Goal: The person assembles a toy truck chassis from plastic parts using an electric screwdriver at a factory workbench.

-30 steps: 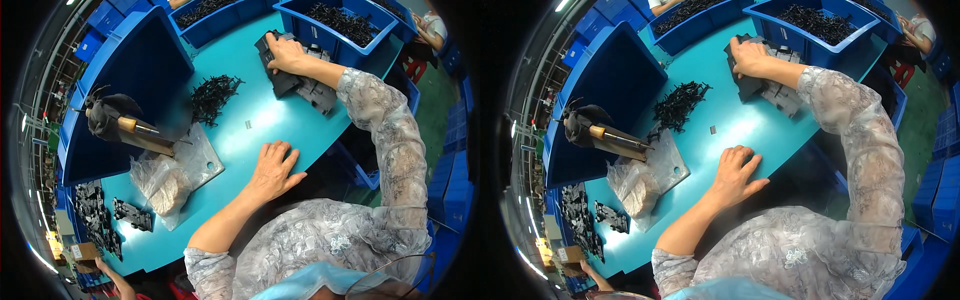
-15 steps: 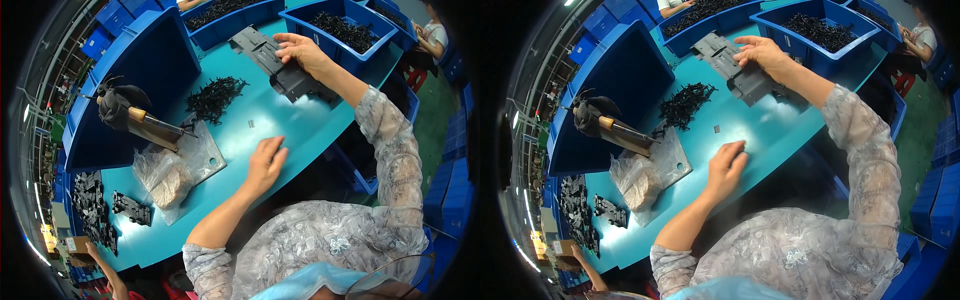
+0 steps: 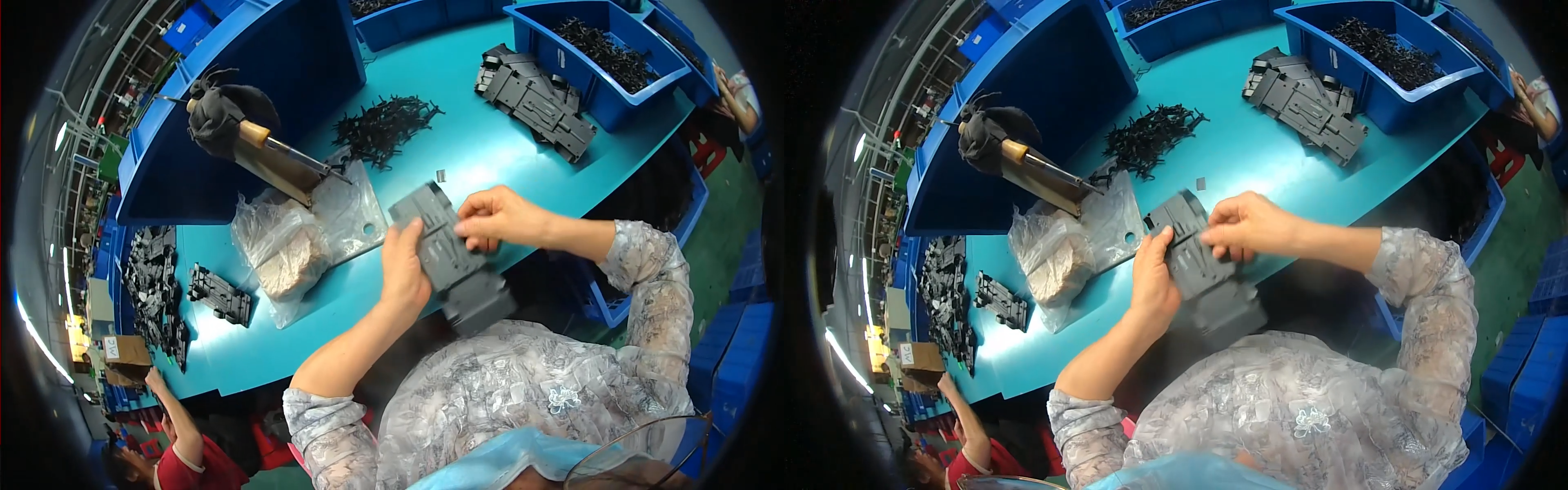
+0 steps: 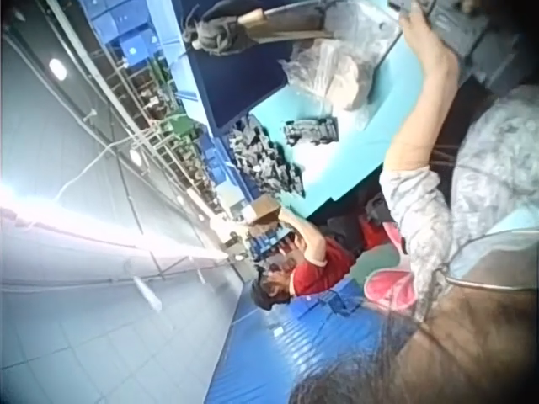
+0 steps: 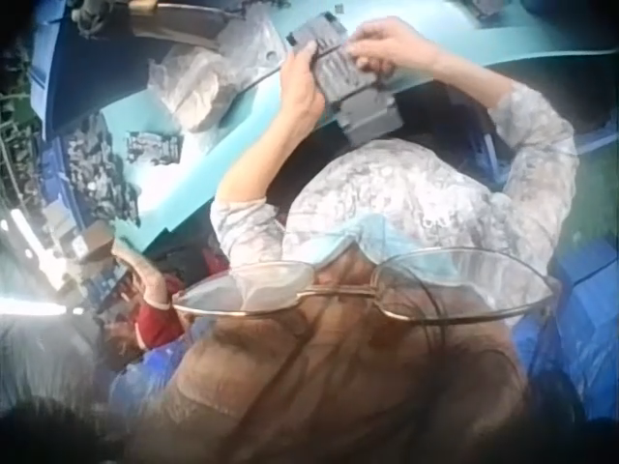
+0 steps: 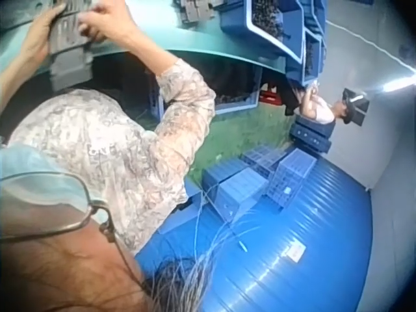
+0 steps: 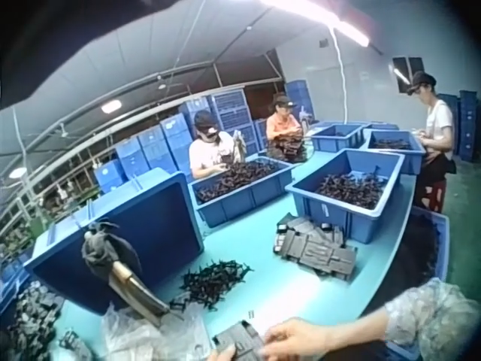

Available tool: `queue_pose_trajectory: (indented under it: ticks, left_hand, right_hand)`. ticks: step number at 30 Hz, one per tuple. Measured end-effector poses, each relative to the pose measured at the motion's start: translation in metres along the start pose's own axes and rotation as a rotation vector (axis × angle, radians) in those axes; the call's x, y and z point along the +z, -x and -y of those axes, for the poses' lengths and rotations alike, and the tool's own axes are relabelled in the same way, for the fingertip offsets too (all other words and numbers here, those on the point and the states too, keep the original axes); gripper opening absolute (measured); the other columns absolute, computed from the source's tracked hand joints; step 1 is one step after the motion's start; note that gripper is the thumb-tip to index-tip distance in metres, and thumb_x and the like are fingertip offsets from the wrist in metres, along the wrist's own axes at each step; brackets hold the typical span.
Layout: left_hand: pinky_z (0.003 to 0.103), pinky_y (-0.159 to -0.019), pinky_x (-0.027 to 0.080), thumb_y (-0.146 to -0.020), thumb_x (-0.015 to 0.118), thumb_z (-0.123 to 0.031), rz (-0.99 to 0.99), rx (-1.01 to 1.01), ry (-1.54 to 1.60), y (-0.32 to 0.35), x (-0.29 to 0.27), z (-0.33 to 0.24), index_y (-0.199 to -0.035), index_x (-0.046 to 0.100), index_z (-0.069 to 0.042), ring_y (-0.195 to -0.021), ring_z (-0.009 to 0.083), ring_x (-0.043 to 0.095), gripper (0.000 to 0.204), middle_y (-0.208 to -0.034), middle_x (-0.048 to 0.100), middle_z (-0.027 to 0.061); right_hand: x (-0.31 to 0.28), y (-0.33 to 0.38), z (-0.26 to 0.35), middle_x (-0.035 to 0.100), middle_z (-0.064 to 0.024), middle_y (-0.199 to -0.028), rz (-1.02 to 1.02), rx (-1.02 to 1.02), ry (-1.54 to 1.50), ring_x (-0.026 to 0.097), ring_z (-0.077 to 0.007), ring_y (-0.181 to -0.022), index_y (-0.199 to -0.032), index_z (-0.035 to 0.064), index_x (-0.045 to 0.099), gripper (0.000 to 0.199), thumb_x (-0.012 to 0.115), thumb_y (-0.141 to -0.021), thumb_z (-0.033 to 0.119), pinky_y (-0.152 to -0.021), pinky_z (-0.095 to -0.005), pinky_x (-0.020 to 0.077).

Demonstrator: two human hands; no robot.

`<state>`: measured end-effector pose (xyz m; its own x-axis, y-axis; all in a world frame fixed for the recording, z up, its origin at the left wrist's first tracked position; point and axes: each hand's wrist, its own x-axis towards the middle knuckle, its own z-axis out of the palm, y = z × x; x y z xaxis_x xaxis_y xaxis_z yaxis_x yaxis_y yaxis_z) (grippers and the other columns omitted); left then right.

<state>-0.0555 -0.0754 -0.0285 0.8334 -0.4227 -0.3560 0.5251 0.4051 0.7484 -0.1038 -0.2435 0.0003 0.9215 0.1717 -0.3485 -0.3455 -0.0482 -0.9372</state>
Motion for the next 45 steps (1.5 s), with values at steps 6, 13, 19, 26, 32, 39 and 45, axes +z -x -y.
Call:
queue_pose_trajectory:
  ticks: [6, 13, 19, 26, 32, 39, 45]
  left_hand:
    - [0.028, -0.063, 0.049, -0.078, 0.045, -0.007, 0.072, -0.039, -0.076, 0.011, -0.010, -0.028, -0.098, 0.041, -0.001, -0.074, 0.0171, 0.056, 0.021, -0.087, 0.054, 0.0110]
    - [0.028, -0.065, 0.049, -0.078, 0.045, -0.006, 0.127, 0.048, -0.077, -0.006, -0.026, -0.023, -0.110, 0.037, -0.001, -0.078, 0.0157, 0.055, 0.033, -0.093, 0.052, 0.0095]
    - [0.028, -0.069, 0.048, -0.079, 0.045, -0.006, 0.183, 0.007, -0.066, -0.012, -0.032, -0.024, -0.113, 0.035, -0.002, -0.081, 0.0164, 0.054, 0.036, -0.098, 0.050, 0.0108]
    - [0.029, -0.071, 0.048, -0.079, 0.044, -0.003, 0.224, -0.015, -0.027, -0.012, -0.029, -0.026, -0.115, 0.032, -0.003, -0.084, 0.0177, 0.055, 0.038, -0.100, 0.050, 0.0121]
    - [0.030, -0.072, 0.048, -0.079, 0.044, -0.003, 0.223, -0.033, -0.025, -0.011, -0.029, -0.026, -0.117, 0.030, -0.003, -0.086, 0.0180, 0.054, 0.040, -0.101, 0.050, 0.0125]
    - [0.030, -0.072, 0.048, -0.079, 0.044, -0.003, 0.235, -0.038, -0.020, -0.012, -0.029, -0.026, -0.118, 0.029, -0.003, -0.085, 0.0182, 0.055, 0.041, -0.101, 0.050, 0.0128]
    - [0.030, -0.072, 0.048, -0.079, 0.044, -0.003, 0.238, -0.040, -0.017, -0.011, -0.030, -0.025, -0.118, 0.029, -0.003, -0.086, 0.0182, 0.055, 0.042, -0.101, 0.050, 0.0134]
  right_hand:
    - [-0.055, -0.084, 0.016, 0.059, -0.0083, -0.069, -0.452, -0.252, 0.744, 0.055, -0.0189, -0.053, -0.088, 0.0023, 0.058, 0.021, 0.050, -0.076, 0.018, -0.050, -0.0305, 0.0429]
    - [-0.068, -0.147, 0.015, 0.053, -0.0169, -0.087, -0.609, -0.317, 1.215, 0.053, -0.0317, -0.083, -0.094, 0.0084, 0.057, 0.025, 0.048, -0.071, 0.007, -0.073, -0.0392, 0.0431]
    - [-0.084, -0.146, 0.012, 0.052, -0.0147, -0.086, -0.588, -0.384, 1.142, 0.051, -0.0300, -0.086, -0.093, 0.0080, 0.058, 0.023, 0.053, -0.072, 0.014, -0.074, -0.0369, 0.0410]
    - [-0.094, -0.142, 0.018, 0.053, -0.0089, -0.077, -0.420, -0.480, 0.761, 0.054, -0.0175, -0.070, -0.092, -0.0009, 0.055, 0.024, 0.048, -0.078, 0.018, -0.070, -0.0300, 0.0411]
    - [-0.087, -0.134, 0.025, 0.054, 0.0002, -0.073, -0.172, -0.256, 0.262, 0.050, -0.0050, -0.063, -0.083, 0.0027, 0.057, 0.020, 0.052, -0.078, 0.021, -0.065, -0.0204, 0.0397]
    - [-0.091, -0.131, 0.022, 0.058, 0.0013, -0.080, -0.066, -0.263, -0.021, 0.050, -0.0009, -0.063, -0.085, 0.0051, 0.057, 0.020, 0.055, -0.079, 0.024, -0.059, -0.0145, 0.0373]
    - [-0.092, -0.129, 0.024, 0.058, 0.0018, -0.074, -0.044, -0.346, 0.144, 0.048, 0.0000, -0.061, -0.087, 0.0049, 0.058, 0.025, 0.053, -0.080, 0.028, -0.050, -0.0149, 0.0326]
